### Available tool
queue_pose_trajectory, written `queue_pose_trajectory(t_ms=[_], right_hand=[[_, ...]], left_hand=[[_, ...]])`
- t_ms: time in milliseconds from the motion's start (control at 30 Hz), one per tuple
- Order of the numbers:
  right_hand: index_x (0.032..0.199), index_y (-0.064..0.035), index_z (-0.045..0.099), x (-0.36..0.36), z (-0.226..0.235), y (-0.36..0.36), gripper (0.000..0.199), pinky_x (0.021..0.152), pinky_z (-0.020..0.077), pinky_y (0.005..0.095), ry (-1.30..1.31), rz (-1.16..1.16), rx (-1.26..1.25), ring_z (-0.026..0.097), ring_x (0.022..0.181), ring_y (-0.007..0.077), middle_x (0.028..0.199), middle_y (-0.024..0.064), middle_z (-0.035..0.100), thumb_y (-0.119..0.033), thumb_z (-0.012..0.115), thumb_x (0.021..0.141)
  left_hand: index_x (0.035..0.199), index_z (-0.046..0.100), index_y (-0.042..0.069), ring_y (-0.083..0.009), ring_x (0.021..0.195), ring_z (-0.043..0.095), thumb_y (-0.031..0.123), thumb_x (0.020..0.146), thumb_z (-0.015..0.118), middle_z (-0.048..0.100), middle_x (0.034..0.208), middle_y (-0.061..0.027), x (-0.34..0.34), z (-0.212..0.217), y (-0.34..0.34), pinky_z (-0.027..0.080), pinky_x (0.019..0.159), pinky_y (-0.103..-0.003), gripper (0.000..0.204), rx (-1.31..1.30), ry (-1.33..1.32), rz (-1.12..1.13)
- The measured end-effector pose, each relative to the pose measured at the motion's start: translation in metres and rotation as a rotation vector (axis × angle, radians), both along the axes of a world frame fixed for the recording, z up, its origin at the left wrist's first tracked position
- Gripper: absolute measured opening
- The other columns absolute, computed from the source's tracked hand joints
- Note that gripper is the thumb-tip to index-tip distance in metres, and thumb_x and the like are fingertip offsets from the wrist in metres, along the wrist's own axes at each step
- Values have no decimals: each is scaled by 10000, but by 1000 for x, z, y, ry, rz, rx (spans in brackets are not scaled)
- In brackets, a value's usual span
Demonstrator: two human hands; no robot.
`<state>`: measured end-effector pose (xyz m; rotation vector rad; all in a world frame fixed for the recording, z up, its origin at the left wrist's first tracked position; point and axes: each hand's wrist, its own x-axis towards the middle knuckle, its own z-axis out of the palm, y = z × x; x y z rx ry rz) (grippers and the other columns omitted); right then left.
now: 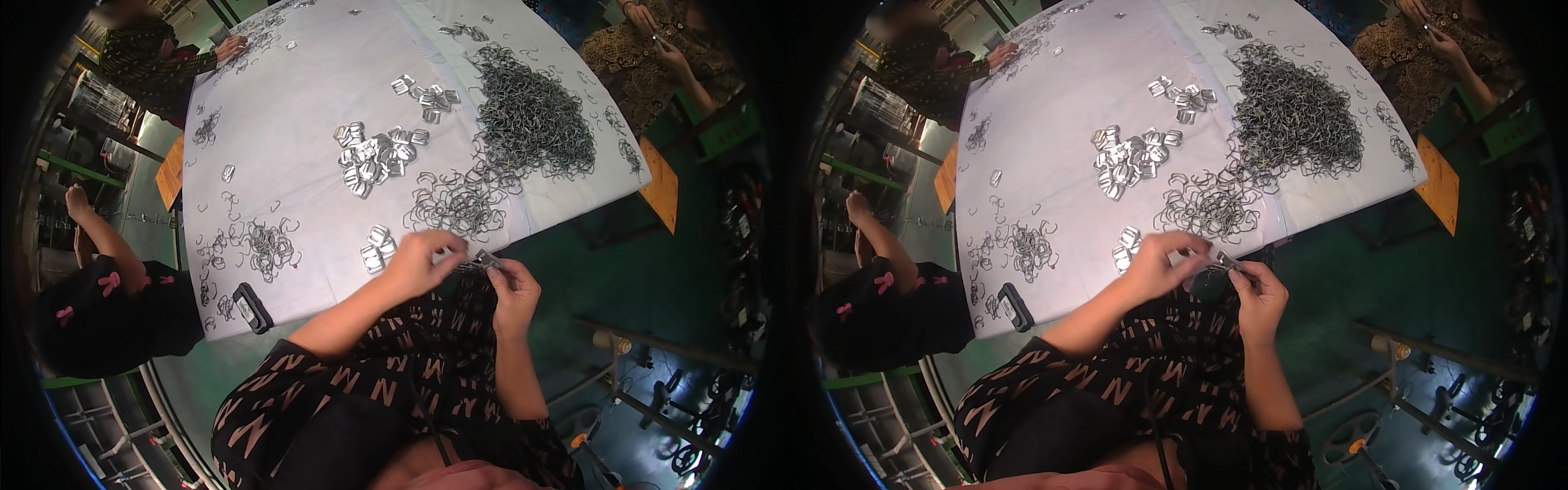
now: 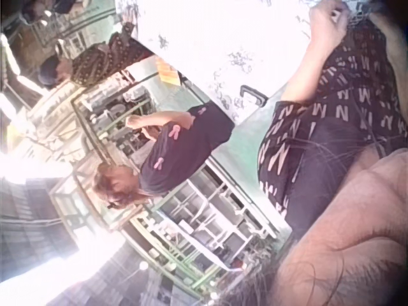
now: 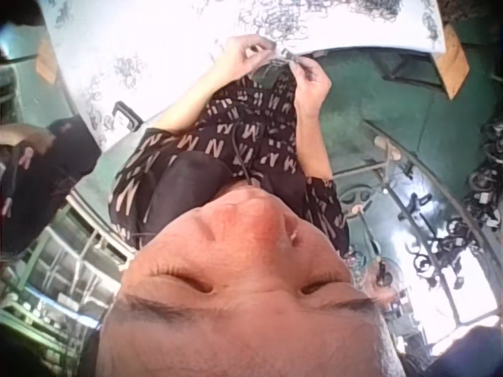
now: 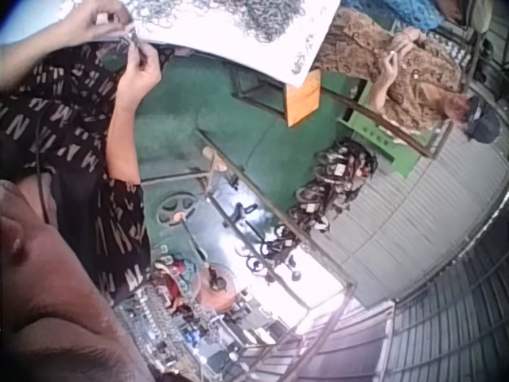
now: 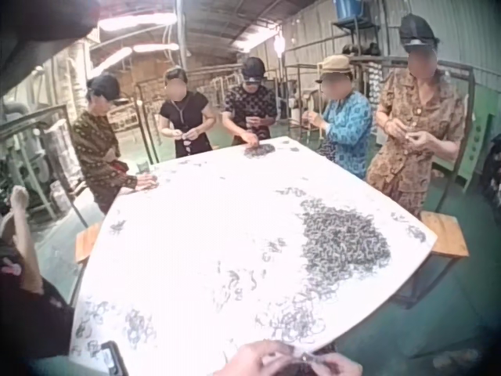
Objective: The person sits at a table and assembles small metal parts by hand. They pick up a metal piece and a coiled wire, insert the wire into the piece, and place the assembled unit on the table. The person repeats this process continuously, occasionally hanging a chain of assembled parts on a nearby rack.
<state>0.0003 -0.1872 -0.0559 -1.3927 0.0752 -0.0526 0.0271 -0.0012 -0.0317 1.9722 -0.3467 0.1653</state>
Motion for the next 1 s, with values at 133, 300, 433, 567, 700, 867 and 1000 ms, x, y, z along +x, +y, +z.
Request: queue_pose_trajectory(t_ms=[133, 300, 433, 567, 700, 867, 1000], right_hand=[[905, 48, 650, -1, 3, -1, 95, 672, 436, 199, -61, -28, -65, 546, 742, 62, 831, 15, 631, 20, 696, 827], [905, 50, 650, 2, 4, -3, 97, 667, 435, 198, -101, -34, -106, 547, 731, 62, 827, 16, 630, 24, 695, 823], [908, 53, 649, 1, 5, -4, 101, 665, 440, 199, -57, -40, -94, 550, 724, 62, 818, 17, 636, 22, 693, 822], [912, 52, 649, 1, 4, -5, 103, 664, 448, 200, -40, -61, -74, 553, 721, 62, 811, 17, 645, 11, 693, 828], [926, 49, 649, 0, 4, -8, 115, 661, 455, 203, -29, -66, -63, 559, 722, 61, 807, 18, 648, -7, 696, 837], [917, 50, 650, -1, 1, -10, 113, 677, 456, 207, -15, -52, -71, 562, 734, 67, 818, 16, 648, -7, 698, 833], [904, 45, 651, -3, 11, -8, 105, 684, 457, 219, -109, -16, -180, 567, 744, 81, 828, 29, 649, 2, 699, 822]], left_hand=[[876, 699, 24, -327, 748, 627, 33, 760, 666, 651, 821, -135, 49, -21, 45, 510, 688, -391, 121, 471, -180, 329], [746, 648, 9, -304, 781, 629, 54, 725, 614, 636, 824, -123, 76, -32, 49, 534, 678, -371, 60, 985, -197, 184], [727, 637, 15, -303, 760, 651, 52, 741, 596, 652, 805, -132, 84, -23, 39, 540, 638, -387, 58, 1126, -106, 144], [779, 663, 15, -308, 681, 667, 63, 721, 630, 678, 777, -148, 94, -11, 43, 541, 616, -397, 82, 950, 39, 173], [769, 642, 8, -202, 585, 641, 50, 720, 646, 651, 654, -99, 65, 9, 36, 517, 576, -336, 65, 297, 175, 131], [757, 589, 24, -152, 686, 567, 0, 714, 649, 593, 752, -41, 11, 40, -6, 467, 646, -266, 77, -184, 103, -210], [792, 621, 39, -185, 853, 528, 19, 712, 693, 541, 896, -64, 3, 28, -18, 423, 752, -286, 109, -170, -97, -200]])
